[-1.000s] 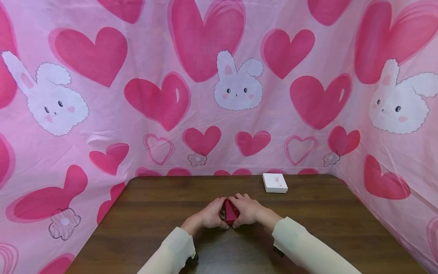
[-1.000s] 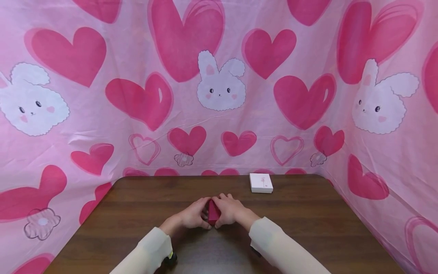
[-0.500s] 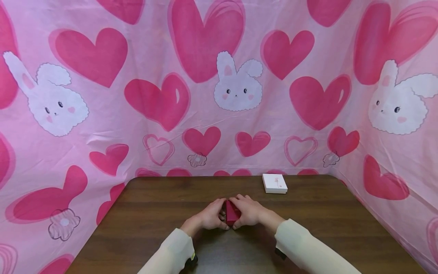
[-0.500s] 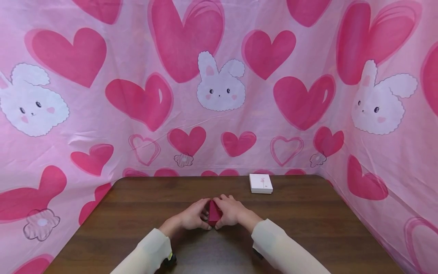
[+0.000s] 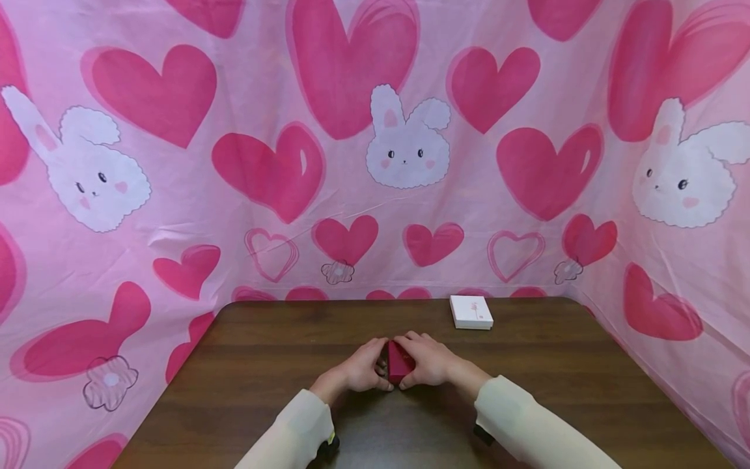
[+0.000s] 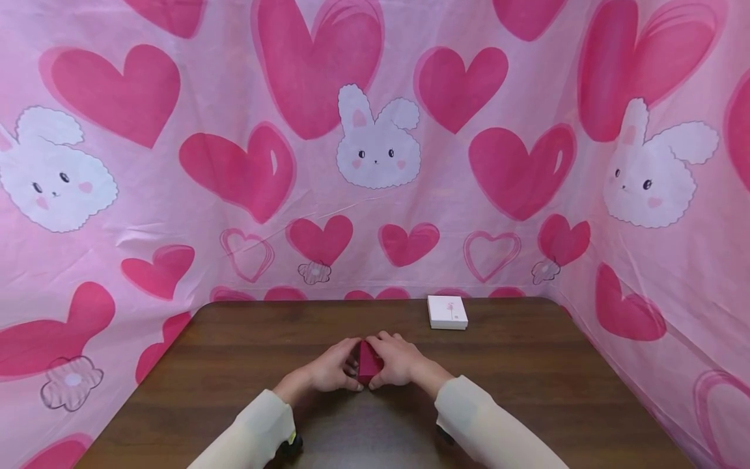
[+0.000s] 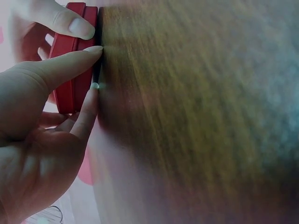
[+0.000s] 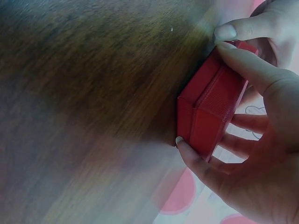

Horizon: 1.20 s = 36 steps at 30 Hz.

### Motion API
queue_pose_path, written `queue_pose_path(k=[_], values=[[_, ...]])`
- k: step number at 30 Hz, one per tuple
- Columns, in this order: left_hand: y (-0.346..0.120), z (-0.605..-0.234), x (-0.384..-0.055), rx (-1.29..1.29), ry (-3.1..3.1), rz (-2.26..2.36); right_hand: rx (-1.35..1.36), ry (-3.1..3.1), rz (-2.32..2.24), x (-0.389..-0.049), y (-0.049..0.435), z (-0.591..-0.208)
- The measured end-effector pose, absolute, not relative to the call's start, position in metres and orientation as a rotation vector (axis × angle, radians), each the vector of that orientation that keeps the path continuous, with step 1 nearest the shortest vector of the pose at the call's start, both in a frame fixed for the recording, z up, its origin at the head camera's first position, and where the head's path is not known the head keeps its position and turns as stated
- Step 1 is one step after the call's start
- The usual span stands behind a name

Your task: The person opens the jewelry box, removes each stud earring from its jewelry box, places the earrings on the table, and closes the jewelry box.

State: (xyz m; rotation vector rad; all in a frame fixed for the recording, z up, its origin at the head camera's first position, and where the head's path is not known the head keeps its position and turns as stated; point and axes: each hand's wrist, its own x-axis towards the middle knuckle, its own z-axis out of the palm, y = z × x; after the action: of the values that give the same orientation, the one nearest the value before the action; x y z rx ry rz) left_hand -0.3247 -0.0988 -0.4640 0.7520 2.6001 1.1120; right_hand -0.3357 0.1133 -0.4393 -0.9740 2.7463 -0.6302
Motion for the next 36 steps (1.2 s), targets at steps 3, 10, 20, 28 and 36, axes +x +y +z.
queue_pose_path(k=[3, 10, 20, 28, 36], values=[[-0.0987, -0.4637, -0.3241, 0.765, 2.609, 1.096, -0.974, 2.745, -0.631, -0.3357, 0.1137, -0.4391], [-0.1008, -0.4630, -0.3225, 0.819, 2.624, 1.048, -0.973, 2.755, -0.626, -0.3341, 0.1129, -0.4388], [-0.0994, -0.4622, -0.3220, 0.830, 2.659, 1.007, -1.011, 2.759, -0.576, -0.3335, 0.1135, -0.4365], [-0.0983, -0.4603, -0.3210, 0.820, 2.661, 1.011, -0.997, 2.764, -0.562, -0.3335, 0.1134, -0.4353], [-0.0975, -0.4598, -0.3221, 0.811, 2.667, 0.970, -1.017, 2.830, -0.495, -0.3313, 0.1114, -0.4369]])
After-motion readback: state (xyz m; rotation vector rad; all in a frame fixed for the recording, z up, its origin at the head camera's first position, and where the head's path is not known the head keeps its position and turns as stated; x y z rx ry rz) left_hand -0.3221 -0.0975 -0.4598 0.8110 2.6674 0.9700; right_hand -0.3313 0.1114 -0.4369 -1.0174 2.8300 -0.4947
